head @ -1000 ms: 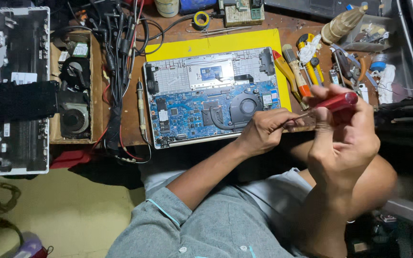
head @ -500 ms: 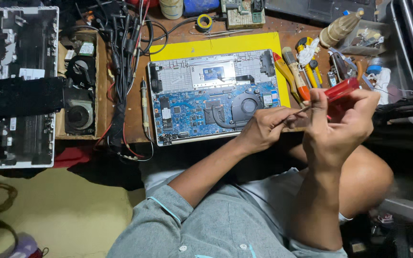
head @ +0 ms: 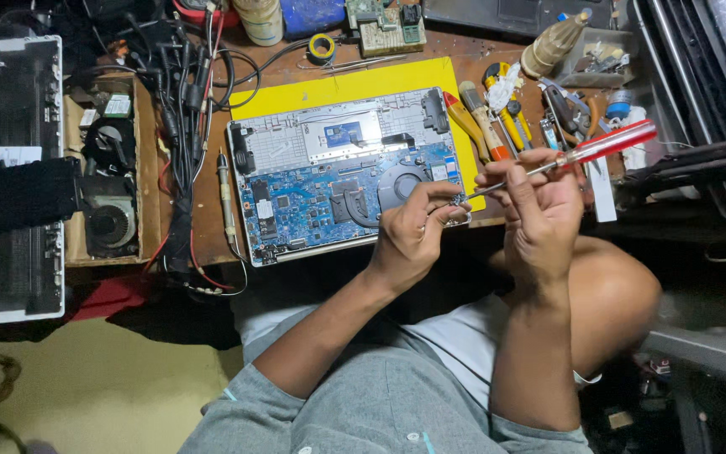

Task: The person uses a screwdriver to remove screws from a disassembled laptop motherboard. They repeatedly loosen and tighten screws in the same area without completing a visible repair or reassembly.

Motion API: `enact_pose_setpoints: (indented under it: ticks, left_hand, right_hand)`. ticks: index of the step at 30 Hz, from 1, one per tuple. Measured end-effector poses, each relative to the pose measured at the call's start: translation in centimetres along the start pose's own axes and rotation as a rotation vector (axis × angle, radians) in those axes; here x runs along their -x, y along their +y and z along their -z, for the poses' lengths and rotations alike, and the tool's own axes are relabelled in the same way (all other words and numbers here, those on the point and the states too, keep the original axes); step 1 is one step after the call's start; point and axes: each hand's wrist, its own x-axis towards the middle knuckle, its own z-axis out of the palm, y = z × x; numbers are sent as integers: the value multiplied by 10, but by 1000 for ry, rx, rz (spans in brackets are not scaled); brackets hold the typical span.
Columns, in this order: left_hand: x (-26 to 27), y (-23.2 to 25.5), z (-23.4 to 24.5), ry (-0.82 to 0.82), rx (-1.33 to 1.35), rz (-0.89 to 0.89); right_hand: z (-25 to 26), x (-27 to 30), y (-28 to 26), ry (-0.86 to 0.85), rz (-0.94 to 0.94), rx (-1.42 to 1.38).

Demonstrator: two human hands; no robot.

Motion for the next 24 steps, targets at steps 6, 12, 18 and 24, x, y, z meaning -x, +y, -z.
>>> enact_pose_setpoints:
  ticks: [6, 12, 18, 24]
  left_hand:
    - [-2, 22, 13, 8, -29, 3]
    - [-2, 24, 15, 20, 13, 11]
    - [2, 26, 17, 31, 2, -1]
    - [1, 34, 23, 12, -140, -82]
  right_hand:
    - [14, 0, 14, -23, -6, 42]
    - [19, 2, 21, -4, -26, -5]
    - [21, 3, 22, -34, -11, -76]
    - [23, 5, 27, -44, 13, -117]
